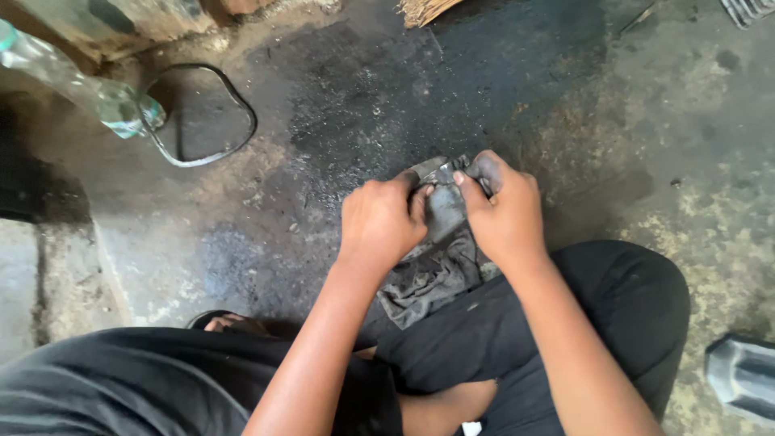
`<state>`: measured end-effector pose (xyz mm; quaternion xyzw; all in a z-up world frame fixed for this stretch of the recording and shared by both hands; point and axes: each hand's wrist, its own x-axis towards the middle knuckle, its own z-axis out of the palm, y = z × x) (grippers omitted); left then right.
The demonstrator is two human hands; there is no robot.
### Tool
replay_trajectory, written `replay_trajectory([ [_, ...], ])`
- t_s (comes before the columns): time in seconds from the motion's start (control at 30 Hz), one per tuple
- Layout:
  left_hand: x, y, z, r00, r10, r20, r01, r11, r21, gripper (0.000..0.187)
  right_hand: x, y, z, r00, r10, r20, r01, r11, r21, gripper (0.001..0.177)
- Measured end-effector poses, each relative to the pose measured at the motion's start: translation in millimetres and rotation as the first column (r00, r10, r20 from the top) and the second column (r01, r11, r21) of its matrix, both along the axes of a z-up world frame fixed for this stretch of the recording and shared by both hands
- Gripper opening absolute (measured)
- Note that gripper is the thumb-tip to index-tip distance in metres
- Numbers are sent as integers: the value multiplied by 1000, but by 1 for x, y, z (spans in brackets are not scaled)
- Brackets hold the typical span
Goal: The person sits on the floor and scrubs a small, dark metal object with a cloth. They rotate the object to clean different sides and then use a small green-handled tool to scrape or pick at specific areas. The person continues to wipe and scrub the object with the cloth throughout the clip.
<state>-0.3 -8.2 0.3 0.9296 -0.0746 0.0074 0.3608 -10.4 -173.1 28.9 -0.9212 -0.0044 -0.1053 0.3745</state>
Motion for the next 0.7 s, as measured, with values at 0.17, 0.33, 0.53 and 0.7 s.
replay_trajectory([
  [0.17, 4, 0, 9, 999, -26, -21, 26, 1000, 16, 28, 16, -31, 23, 967, 124, -220, -64, 963, 263, 18],
  [0.33, 5, 1, 0, 999, -28, -41, 30, 998, 59, 26, 5, 2, -2, 991, -105, 81, 102, 994, 36, 23],
  [0.53, 7, -4, 0, 1000, 5, -1, -5, 999, 33, 29, -6, 5, 10, 998, -1, 57, -5, 996, 91, 19],
  [0.7, 5, -2, -8, 998, 2, -58, 0, 999, 36, 26, 14, 5, 8, 971, -195, 141, 184, 979, 89, 23],
])
